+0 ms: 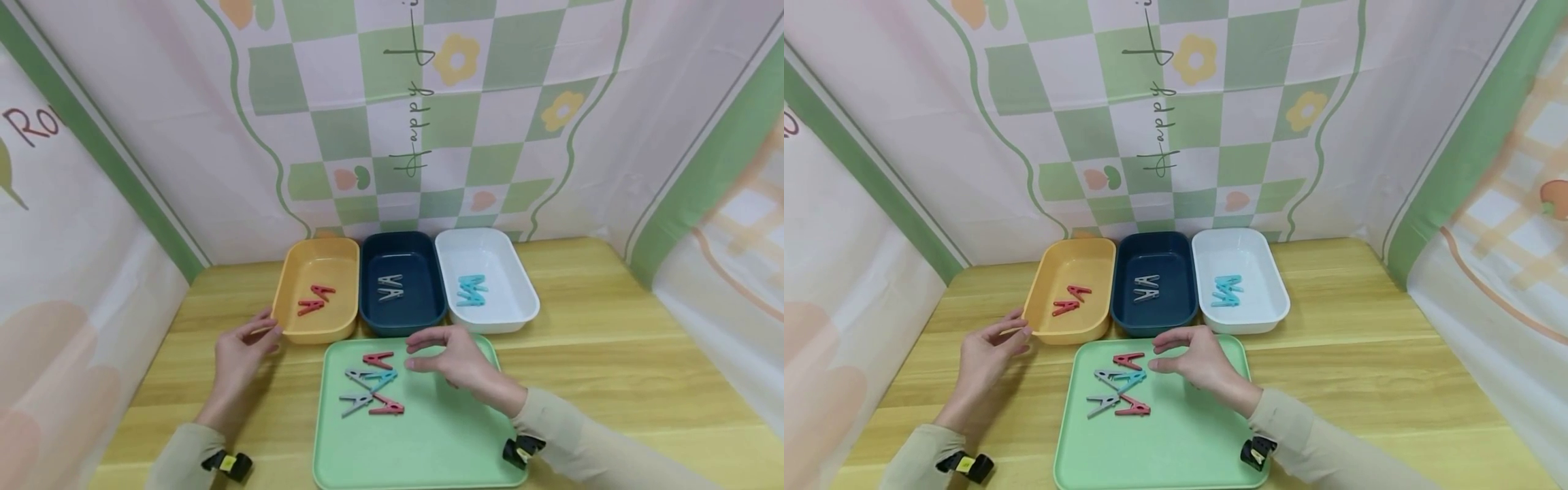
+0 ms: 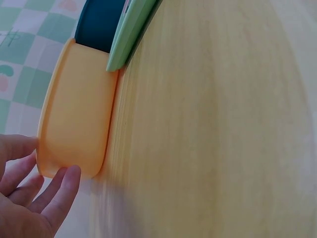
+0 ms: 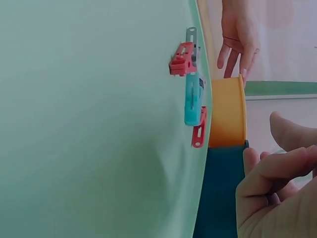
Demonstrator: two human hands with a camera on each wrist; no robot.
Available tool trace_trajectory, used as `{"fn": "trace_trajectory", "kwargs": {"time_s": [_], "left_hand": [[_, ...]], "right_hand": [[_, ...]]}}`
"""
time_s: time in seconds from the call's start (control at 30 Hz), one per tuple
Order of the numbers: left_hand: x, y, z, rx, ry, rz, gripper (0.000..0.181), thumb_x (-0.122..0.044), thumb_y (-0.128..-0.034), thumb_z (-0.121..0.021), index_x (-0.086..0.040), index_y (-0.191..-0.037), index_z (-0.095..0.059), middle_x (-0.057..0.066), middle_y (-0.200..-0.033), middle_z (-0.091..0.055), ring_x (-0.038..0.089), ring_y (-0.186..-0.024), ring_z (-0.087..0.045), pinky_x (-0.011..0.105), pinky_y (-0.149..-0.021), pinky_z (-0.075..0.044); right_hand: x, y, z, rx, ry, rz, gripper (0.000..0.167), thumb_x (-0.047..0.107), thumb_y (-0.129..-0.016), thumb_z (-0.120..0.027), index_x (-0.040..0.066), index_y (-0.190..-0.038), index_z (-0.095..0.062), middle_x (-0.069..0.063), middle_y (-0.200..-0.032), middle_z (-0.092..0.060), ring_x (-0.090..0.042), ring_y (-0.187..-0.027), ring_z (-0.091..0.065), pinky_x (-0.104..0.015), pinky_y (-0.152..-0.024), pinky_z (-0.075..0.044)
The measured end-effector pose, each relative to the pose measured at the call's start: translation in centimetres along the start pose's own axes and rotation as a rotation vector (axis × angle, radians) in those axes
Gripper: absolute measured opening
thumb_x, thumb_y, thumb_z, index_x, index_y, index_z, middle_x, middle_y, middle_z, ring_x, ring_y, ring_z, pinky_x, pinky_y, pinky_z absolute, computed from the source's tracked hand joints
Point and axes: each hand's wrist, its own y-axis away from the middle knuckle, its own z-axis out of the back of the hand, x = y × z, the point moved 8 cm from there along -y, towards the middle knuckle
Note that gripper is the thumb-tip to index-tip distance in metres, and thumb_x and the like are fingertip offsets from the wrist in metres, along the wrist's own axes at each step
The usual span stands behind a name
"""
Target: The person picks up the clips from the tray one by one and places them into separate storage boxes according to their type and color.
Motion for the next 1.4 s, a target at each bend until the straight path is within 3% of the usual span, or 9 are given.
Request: {"fn": "trace_trajectory", "kwargs": {"time_s": [0.17,0.23,0.3,0.4,0.53,0.63,0.77,0.97,1.4], "left_hand": [[0.0,0.0,0.0,0.002,-0.001,0.005,0.031,-0.006,-0.0964,-0.078,0.006,-0.124,-0.071,0.01,-0.152,-0.058,0.005,-0.1,-0.072,0.029,-0.083,-0.066],[0.0,0.0,0.0,0.002,0.0,0.005,0.031,-0.006,-0.0964,-0.078,0.006,-0.124,-0.071,0.01,-0.151,-0.058,0.005,-0.1,-0.072,0.029,-0.083,-0.066],[0.0,0.0,0.0,0.003,0.0,0.004,0.032,-0.006,-0.0963,-0.078,0.006,-0.125,-0.071,0.011,-0.151,-0.058,0.005,-0.1,-0.072,0.029,-0.083,-0.066],[0.1,-0.1,0.0,0.006,0.0,0.002,0.032,-0.006,-0.0964,-0.078,0.007,-0.125,-0.071,0.011,-0.151,-0.058,0.006,-0.1,-0.072,0.029,-0.083,-0.066],[0.2,-0.1,0.0,0.009,0.002,0.005,0.032,-0.007,-0.0967,-0.078,0.007,-0.124,-0.071,0.01,-0.152,-0.058,0.005,-0.1,-0.072,0.029,-0.083,-0.066],[0.2,-0.1,0.0,0.007,0.005,0.006,0.032,-0.007,-0.0968,-0.078,0.007,-0.124,-0.071,0.01,-0.152,-0.058,0.005,-0.1,-0.072,0.029,-0.083,-0.066],[0.2,-0.1,0.0,0.004,0.006,0.009,0.032,-0.007,-0.0968,-0.078,0.007,-0.124,-0.071,0.01,-0.151,-0.058,0.005,-0.1,-0.072,0.03,-0.084,-0.066],[0.1,0.0,0.0,0.009,0.004,0.015,0.032,-0.007,-0.0967,-0.078,0.007,-0.125,-0.071,0.01,-0.152,-0.058,0.007,-0.101,-0.072,0.029,-0.084,-0.066],[0.2,-0.1,0.0,0.007,-0.006,0.01,0.031,-0.008,-0.0969,-0.078,0.006,-0.124,-0.071,0.01,-0.152,-0.058,0.007,-0.102,-0.072,0.03,-0.084,-0.066]], "right_hand": [[0.2,-0.3,-0.4,-0.04,0.024,0.019,0.038,0.015,-0.088,-0.087,0.004,-0.123,-0.075,-0.008,-0.114,-0.077,-0.016,-0.054,-0.048,-0.02,-0.04,-0.028],[0.3,-0.4,-0.6,-0.051,0.036,0.033,0.036,0.013,-0.088,-0.087,0.003,-0.121,-0.076,-0.007,-0.112,-0.077,-0.021,-0.075,-0.062,-0.021,-0.046,-0.037],[0.4,-0.5,-0.8,-0.056,0.045,0.046,0.035,0.012,-0.088,-0.087,0.003,-0.12,-0.077,-0.006,-0.11,-0.078,-0.027,-0.101,-0.067,-0.025,-0.061,-0.051],[0.2,-0.8,-1.2,-0.065,0.058,0.041,0.033,0.013,-0.088,-0.087,0.005,-0.118,-0.078,-0.004,-0.109,-0.078,-0.029,-0.118,-0.065,-0.033,-0.088,-0.055],[-0.2,-1.1,-1.6,-0.082,0.055,0.018,0.032,0.013,-0.087,-0.088,0.006,-0.116,-0.079,-0.003,-0.109,-0.078,-0.026,-0.092,-0.066,-0.026,-0.057,-0.048],[-0.2,-1.2,-1.8,-0.094,0.049,0.032,0.031,0.01,-0.085,-0.089,0.003,-0.114,-0.079,-0.006,-0.106,-0.078,-0.026,-0.087,-0.064,-0.023,-0.047,-0.038],[-0.1,-1.6,-2.0,-0.106,0.056,0.062,0.031,0.008,-0.084,-0.089,0.001,-0.112,-0.079,-0.008,-0.099,-0.079,-0.03,-0.108,-0.066,-0.024,-0.063,-0.05],[-0.4,-2.1,-2.5,-0.114,0.093,0.06,0.033,0.008,-0.08,-0.092,0.002,-0.111,-0.079,-0.007,-0.096,-0.078,-0.03,-0.104,-0.068,-0.032,-0.078,-0.057],[-0.9,-2.5,-3.0,-0.147,0.126,0.042,0.036,0.008,-0.076,-0.095,0.003,-0.109,-0.08,-0.005,-0.097,-0.077,-0.019,-0.091,-0.068,-0.031,-0.075,-0.058]]}}
